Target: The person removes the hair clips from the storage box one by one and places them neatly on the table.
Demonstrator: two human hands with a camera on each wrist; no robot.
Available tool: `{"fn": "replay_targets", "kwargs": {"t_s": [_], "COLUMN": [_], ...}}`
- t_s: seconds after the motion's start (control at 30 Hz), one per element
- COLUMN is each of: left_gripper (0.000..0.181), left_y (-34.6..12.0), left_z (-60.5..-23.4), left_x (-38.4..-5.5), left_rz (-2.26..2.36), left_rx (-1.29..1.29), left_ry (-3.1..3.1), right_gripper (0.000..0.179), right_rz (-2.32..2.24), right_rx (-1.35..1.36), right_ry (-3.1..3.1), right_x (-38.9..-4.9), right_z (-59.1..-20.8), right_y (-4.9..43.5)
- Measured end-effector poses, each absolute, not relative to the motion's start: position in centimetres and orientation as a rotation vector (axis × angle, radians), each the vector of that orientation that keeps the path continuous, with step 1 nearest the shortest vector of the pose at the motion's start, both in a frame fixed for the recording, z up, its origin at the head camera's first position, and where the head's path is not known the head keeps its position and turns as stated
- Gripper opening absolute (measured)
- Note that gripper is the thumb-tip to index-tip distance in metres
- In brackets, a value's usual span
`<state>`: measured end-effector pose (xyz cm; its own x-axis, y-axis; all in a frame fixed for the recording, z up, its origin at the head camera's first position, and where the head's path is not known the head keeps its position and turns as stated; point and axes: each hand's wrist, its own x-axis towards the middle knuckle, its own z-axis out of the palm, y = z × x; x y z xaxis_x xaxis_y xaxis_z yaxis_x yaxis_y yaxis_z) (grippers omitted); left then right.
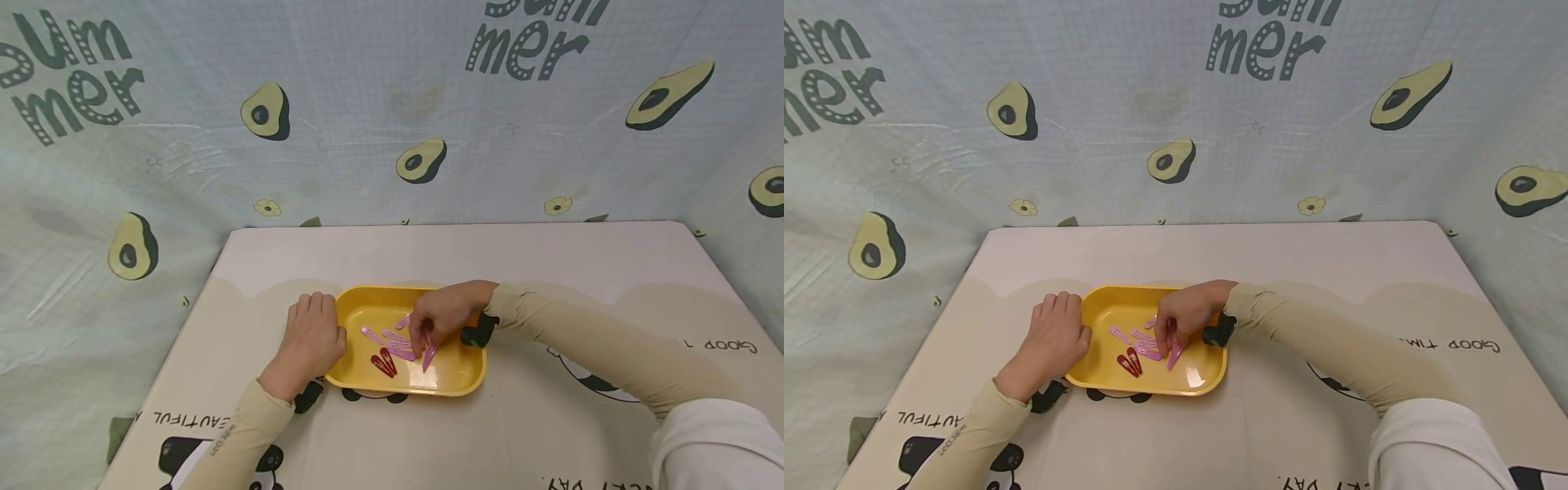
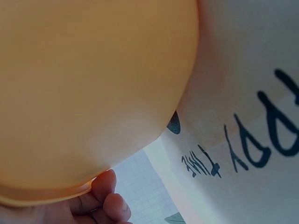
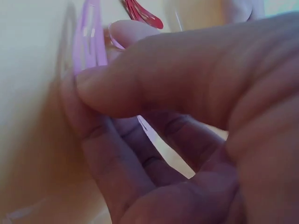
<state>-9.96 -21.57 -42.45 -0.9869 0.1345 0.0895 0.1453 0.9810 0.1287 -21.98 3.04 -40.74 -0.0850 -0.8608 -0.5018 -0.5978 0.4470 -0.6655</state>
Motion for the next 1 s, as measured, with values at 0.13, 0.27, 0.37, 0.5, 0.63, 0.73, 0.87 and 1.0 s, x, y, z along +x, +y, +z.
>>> {"fn": "replay_targets", "kwargs": {"t_s": [0.13, 0.27, 0.37, 0.5, 0.63, 0.73, 0.87, 1.0], "left_gripper": [0.018, 0.018, 0.017, 0.017, 0.017, 0.017, 0.018, 0.017], "left_y": [-21.59, -21.63, -21.65, -21.65, -21.63, -21.60, -21.56, -21.56], "left_z": [-42.48, -42.56, -42.59, -42.56, -42.52, -42.47, -42.41, -42.41], "left_x": [-9.97, -9.94, -9.90, -9.85, -9.80, -9.81, -9.85, -9.88], "left_rz": [-0.207, -0.207, -0.206, -0.203, -0.208, -0.209, -0.204, -0.208], "left_rx": [-0.215, -0.221, -0.226, -0.227, -0.225, -0.220, -0.214, -0.211], "left_ry": [-3.046, -3.035, -3.025, -3.017, -3.021, -3.028, -3.037, -3.044], "right_gripper": [0.030, 0.032, 0.033, 0.035, 0.034, 0.033, 0.032, 0.032], "right_rz": [-0.377, -0.394, -0.398, -0.403, -0.424, -0.455, -0.499, -0.526], "right_rx": [-1.240, -1.236, -1.229, -1.209, -1.196, -1.199, -1.211, -1.199], "right_ry": [1.776, 1.742, 1.736, 1.740, 1.729, 1.717, 1.704, 1.684], "right_x": [-22.05, -22.02, -22.00, -22.00, -21.95, -21.94, -21.96, -21.91], "right_z": [-40.80, -40.78, -40.78, -40.75, -40.67, -40.71, -40.88, -40.84], "right_y": [3.15, 3.14, 3.09, 3.02, 3.02, 3.04, 3.06, 3.07]}}
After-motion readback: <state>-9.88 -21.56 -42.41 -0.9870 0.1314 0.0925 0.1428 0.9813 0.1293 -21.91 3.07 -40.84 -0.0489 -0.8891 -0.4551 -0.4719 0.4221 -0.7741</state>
